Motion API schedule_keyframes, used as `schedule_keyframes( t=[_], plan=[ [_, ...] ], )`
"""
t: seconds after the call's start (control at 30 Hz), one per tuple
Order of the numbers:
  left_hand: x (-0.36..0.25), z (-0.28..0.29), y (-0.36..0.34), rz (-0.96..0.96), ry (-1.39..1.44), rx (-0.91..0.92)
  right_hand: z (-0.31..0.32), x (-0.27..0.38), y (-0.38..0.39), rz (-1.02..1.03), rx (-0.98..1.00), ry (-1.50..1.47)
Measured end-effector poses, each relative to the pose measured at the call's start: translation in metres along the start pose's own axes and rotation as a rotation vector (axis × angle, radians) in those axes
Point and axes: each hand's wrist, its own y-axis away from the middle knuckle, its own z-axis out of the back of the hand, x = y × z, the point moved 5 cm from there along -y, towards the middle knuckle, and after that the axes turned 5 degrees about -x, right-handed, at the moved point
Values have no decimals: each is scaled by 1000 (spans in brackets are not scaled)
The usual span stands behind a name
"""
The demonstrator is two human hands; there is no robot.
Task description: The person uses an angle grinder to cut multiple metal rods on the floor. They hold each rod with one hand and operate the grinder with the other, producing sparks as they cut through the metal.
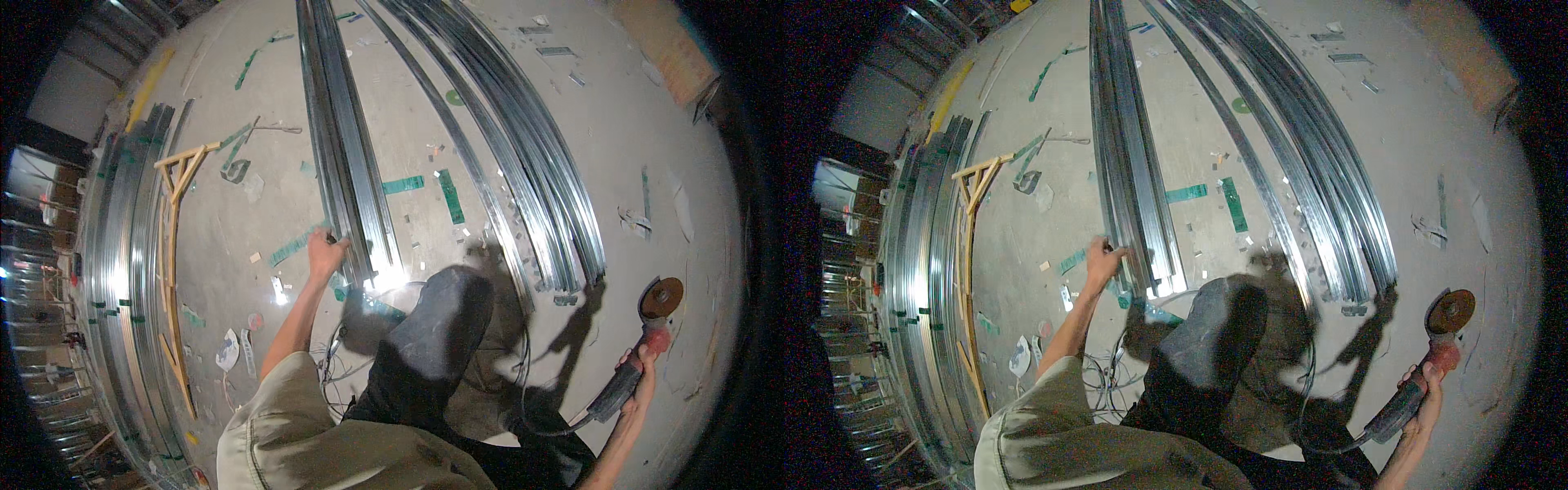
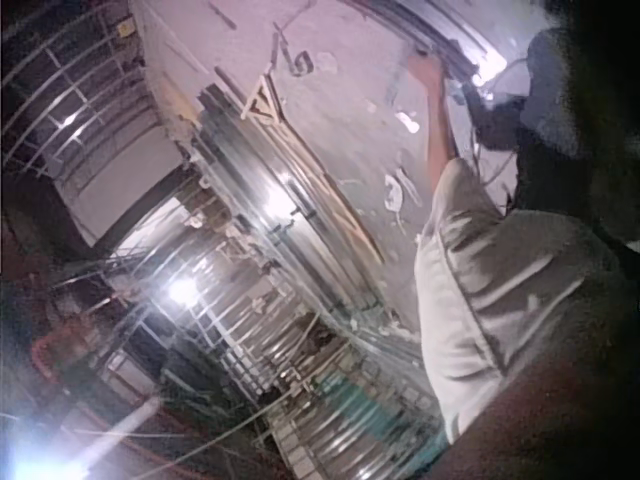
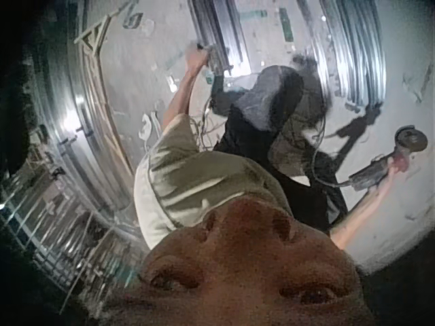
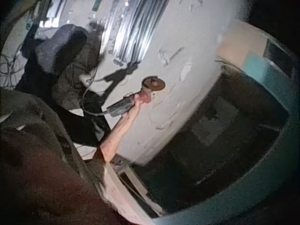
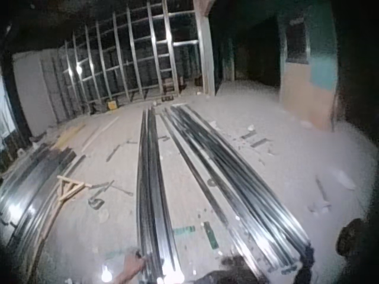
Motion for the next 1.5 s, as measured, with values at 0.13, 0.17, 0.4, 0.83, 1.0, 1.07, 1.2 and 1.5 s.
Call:
schedule_keyframes(
  t=[0.13, 0.17, 0.4, 0.83, 1.0, 1.07, 1.2, 1.5],
  plan=[
    [-38, 31, -1, -135, 345, -265, -5, 3, 4, 9, 10, 6],
    [-35, 28, -3, 62, 606, -233, -8, 5, 5, 22, 37, -5],
    [-120, 12, 14, 528, 1220, 388, -16, 10, 12, 34, 33, 3],
    [-331, -181, 83, 388, 1521, 781, -12, 15, 18, 63, 51, 198],
    [-342, -260, 115, 417, 1184, 819, 6, 18, 18, 224, -59, 611],
    [-351, -275, 127, 387, 1208, 892, 10, 18, 19, 386, -129, 891],
    [-351, -296, 143, 481, 1169, 885, 19, 2, 23, 333, -213, 1190],
    [-349, -319, 143, 471, 1105, 778, 12, -5, 21, 253, -169, 1423]
  ],
)
